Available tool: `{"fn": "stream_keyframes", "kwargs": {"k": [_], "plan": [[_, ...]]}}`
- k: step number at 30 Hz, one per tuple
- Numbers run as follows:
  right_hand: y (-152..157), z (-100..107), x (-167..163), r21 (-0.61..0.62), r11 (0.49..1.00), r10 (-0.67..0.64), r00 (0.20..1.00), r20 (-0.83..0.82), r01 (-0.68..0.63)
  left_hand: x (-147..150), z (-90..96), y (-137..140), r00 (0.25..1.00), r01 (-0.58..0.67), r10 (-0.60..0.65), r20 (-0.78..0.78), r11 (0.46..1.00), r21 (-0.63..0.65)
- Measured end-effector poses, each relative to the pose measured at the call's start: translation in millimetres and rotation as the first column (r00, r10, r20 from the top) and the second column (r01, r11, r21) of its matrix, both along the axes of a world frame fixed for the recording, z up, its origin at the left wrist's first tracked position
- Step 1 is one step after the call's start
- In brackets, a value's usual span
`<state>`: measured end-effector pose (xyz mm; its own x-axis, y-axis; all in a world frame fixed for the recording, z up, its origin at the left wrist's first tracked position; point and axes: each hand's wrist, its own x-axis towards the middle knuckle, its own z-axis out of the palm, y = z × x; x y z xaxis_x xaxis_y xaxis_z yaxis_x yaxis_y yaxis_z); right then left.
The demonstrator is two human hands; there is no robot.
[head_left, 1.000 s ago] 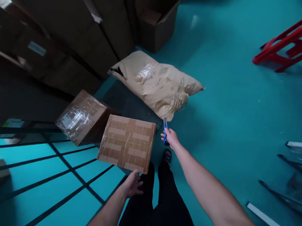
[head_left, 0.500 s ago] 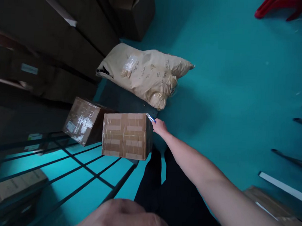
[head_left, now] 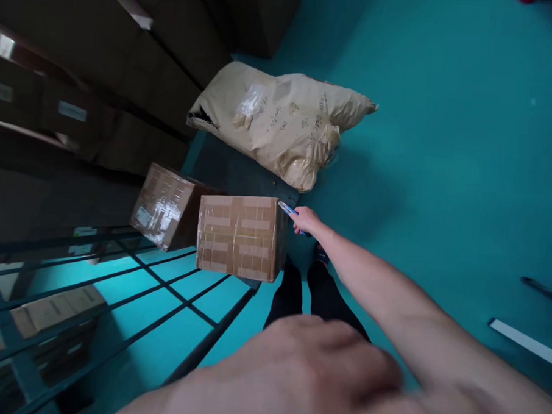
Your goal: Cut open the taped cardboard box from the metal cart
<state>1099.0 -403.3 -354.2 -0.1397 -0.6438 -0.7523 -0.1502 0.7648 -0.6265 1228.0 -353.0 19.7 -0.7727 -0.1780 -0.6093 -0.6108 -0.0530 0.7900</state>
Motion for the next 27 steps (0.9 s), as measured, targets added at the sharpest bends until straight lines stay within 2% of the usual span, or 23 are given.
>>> {"fn": "stream_keyframes", "kwargs": {"k": [2, 4, 7, 11, 17, 21, 27], "plan": [[-1.5, -1.8, -5.2, -0.019, 1.0, -0.002, 0.999, 0.04, 0.003, -1.4, -15.0, -11.1, 0.996, 0.075, -0.072, 0.044, 0.994, -0.077], [-1.2, -5.4, -10.8, -0.034, 0.999, -0.001, 0.996, 0.091, 0.004, 17.6, -38.4, -8.3, 0.989, 0.055, -0.034, 0.143, 0.988, -0.143], [3.1, -12.7, -17.4, -0.054, 0.998, -0.004, 0.983, 0.184, 0.014, 59.6, -72.9, 11.1, 0.961, -0.024, 0.036, 0.274, 0.998, -0.05], [11.9, -20.5, -17.0, -0.085, 0.995, -0.026, 0.961, 0.274, 0.051, 97.6, -100.3, 36.8, 0.916, -0.163, 0.111, 0.386, 0.981, 0.103], [17.3, -32.3, -8.7, -0.127, 0.988, -0.054, 0.959, 0.277, 0.093, 117.7, -123.3, 49.3, 0.829, -0.361, 0.256, 0.496, 0.924, 0.125], [25.3, -38.4, -1.7, -0.157, 0.985, -0.019, 0.958, 0.287, 0.067, 120.9, -129.0, 51.4, 0.802, -0.451, 0.329, 0.498, 0.881, 0.145], [71.7, -30.2, 29.5, -0.147, 0.988, 0.004, 0.961, 0.277, 0.038, 124.4, -131.3, 56.0, 0.749, -0.541, 0.41, 0.521, 0.832, 0.122]]}}
